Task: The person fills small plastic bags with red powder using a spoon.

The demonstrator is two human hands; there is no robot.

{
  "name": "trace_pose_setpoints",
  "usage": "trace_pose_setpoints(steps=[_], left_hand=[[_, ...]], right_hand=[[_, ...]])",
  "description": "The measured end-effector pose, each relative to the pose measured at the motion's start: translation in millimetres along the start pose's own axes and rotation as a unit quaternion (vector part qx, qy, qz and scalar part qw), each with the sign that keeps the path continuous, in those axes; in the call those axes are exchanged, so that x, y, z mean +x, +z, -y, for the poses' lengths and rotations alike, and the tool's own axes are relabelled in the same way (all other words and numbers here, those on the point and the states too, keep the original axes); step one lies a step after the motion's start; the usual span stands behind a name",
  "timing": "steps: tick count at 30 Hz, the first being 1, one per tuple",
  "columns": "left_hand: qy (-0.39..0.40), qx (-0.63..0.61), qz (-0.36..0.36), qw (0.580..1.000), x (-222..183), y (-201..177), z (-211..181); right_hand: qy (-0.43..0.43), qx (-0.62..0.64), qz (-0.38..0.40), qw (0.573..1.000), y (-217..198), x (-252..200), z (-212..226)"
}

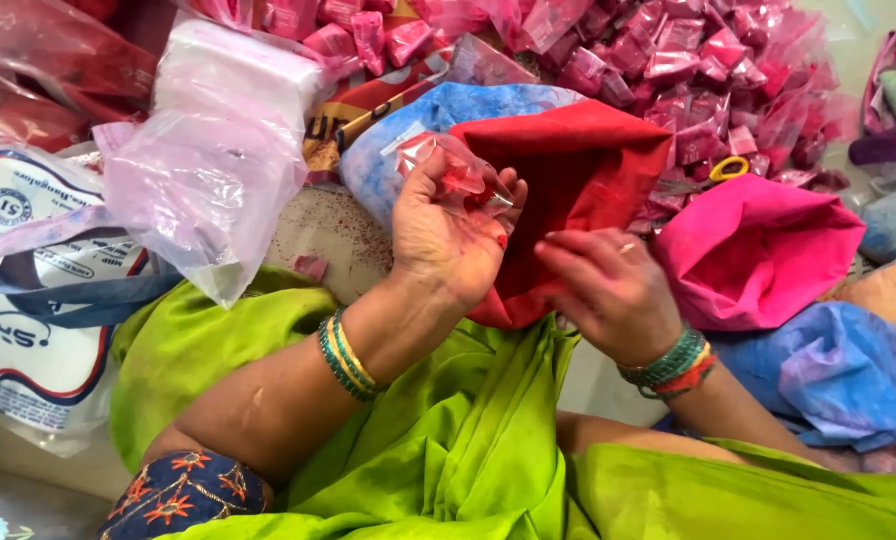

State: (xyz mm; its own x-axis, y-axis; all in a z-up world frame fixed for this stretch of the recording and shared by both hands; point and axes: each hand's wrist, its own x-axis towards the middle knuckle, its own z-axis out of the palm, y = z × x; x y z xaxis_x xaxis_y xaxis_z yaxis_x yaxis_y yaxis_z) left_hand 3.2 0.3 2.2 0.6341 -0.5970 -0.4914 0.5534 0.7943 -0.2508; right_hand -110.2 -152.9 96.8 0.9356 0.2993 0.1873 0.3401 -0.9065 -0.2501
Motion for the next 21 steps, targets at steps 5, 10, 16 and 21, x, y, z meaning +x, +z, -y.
trace_pose_setpoints(steps=[5, 10, 16, 21], left_hand=[[-0.038, 0.015, 0.018, 0.999, -16, 8, 15], [-0.086, 0.061, -0.018, 0.994, -23, 11, 25], [-0.112, 0.060, 0.030, 0.992, -12, -12, 35], [-0.163, 0.087, -0.001, 0.983, -25, 9, 33]], right_hand=[[-0.022, -0.003, -0.042, 0.999, -29, 11, 4], [-0.088, -0.082, -0.010, 0.993, -37, 26, 10], [-0.068, -0.110, 0.025, 0.991, -31, 30, 5], [-0.086, -0.105, 0.032, 0.990, -36, 40, 6]])
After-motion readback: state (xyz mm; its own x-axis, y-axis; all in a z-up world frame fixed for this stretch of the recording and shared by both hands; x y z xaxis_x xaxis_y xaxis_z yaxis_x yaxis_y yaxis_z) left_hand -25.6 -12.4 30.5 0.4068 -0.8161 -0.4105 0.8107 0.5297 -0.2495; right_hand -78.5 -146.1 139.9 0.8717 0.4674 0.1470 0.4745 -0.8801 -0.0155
